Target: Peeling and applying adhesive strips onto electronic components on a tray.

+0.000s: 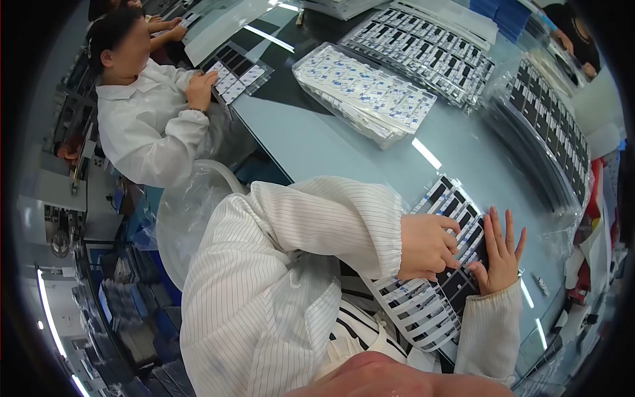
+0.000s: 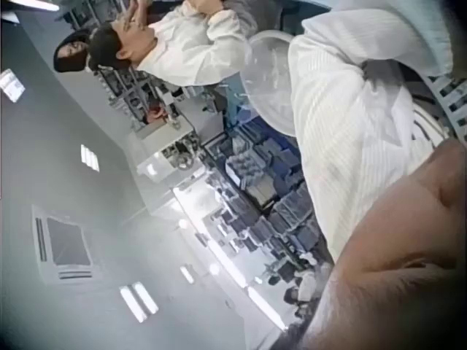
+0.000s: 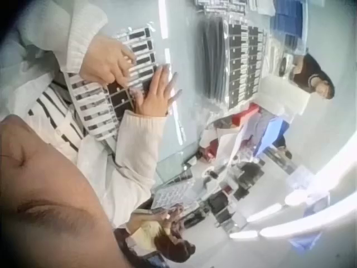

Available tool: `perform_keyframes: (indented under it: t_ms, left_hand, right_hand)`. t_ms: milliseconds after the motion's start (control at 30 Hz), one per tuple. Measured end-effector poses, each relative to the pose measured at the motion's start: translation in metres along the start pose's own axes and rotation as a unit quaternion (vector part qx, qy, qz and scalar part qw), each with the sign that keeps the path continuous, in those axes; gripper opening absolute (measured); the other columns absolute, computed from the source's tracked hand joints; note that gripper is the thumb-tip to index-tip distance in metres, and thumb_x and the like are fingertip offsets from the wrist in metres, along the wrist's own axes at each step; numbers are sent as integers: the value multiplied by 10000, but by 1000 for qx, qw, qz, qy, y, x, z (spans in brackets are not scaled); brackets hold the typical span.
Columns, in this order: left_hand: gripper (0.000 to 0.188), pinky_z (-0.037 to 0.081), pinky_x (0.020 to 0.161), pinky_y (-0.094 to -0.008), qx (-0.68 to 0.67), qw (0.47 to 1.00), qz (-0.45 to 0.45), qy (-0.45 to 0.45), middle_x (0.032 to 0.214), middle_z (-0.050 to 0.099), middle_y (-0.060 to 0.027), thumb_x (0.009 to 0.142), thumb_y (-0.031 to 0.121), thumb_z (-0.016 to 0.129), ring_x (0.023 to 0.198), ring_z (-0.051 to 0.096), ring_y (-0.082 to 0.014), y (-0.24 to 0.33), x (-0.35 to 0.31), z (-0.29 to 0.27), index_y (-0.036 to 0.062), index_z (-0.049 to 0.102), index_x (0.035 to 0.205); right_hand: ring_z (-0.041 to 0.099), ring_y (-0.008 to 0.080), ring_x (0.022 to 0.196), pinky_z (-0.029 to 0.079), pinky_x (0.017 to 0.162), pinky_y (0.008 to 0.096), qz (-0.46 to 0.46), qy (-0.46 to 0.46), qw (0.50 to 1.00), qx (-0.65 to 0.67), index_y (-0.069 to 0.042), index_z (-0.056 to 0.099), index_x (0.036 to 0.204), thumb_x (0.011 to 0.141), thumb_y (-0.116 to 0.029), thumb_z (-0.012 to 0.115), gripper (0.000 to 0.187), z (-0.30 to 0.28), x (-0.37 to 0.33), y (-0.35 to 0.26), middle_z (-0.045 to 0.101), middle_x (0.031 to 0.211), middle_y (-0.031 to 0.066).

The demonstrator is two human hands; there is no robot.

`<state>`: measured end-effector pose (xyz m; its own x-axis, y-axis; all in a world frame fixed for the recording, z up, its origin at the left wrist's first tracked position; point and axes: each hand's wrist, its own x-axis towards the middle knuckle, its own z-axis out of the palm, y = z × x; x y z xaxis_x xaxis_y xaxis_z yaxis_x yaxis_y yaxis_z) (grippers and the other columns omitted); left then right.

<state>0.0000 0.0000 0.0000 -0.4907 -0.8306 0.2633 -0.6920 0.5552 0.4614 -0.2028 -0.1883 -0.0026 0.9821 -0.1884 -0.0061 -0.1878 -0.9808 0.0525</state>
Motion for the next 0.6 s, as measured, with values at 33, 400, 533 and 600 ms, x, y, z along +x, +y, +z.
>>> perform_keyframes:
  t_ms: [33, 400, 533, 600]
  left_hand:
    - [247, 289, 1178, -478, 24, 1000, 9, 13, 1190, 712, -29, 906, 266, 657, 1162, 602, -203, -1, 0, -1, 51, 765, 850]
    - [232, 322, 1159, -464, 21, 998, 41, 54, 1092, 739, -31, 893, 270, 672, 1056, 649, -195, -2, -2, -4, 66, 770, 843]
    - [231, 395, 1089, -436, -2, 996, 41, 81, 1066, 737, -65, 885, 245, 675, 981, 668, -229, -5, -1, -1, 47, 736, 782]
    - [232, 421, 1059, -420, -21, 994, 46, 99, 1057, 735, -74, 882, 239, 678, 954, 673, -235, -8, 0, 0, 43, 725, 767]
  right_hand:
    - [194, 317, 1528, 42, 1216, 553, 2, -4, 1000, 17, -97, 342, 1552, 884, -825, 214, 997, 0, 0, 0, 317, 1619, 99]
    - [213, 347, 1515, 100, 1212, 565, 49, -2, 997, 62, -98, 352, 1544, 869, -831, 260, 1002, 3, -12, -11, 300, 1619, 130]
    - [191, 367, 1519, 123, 1206, 547, 54, 90, 987, 118, -69, 354, 1536, 878, -816, 312, 997, 4, -13, -8, 268, 1618, 190]
    - [425, 333, 1397, 326, 1130, 472, 10, 238, 946, 220, 5, 413, 1486, 916, -665, 536, 888, -12, -9, -12, 395, 1535, 241]
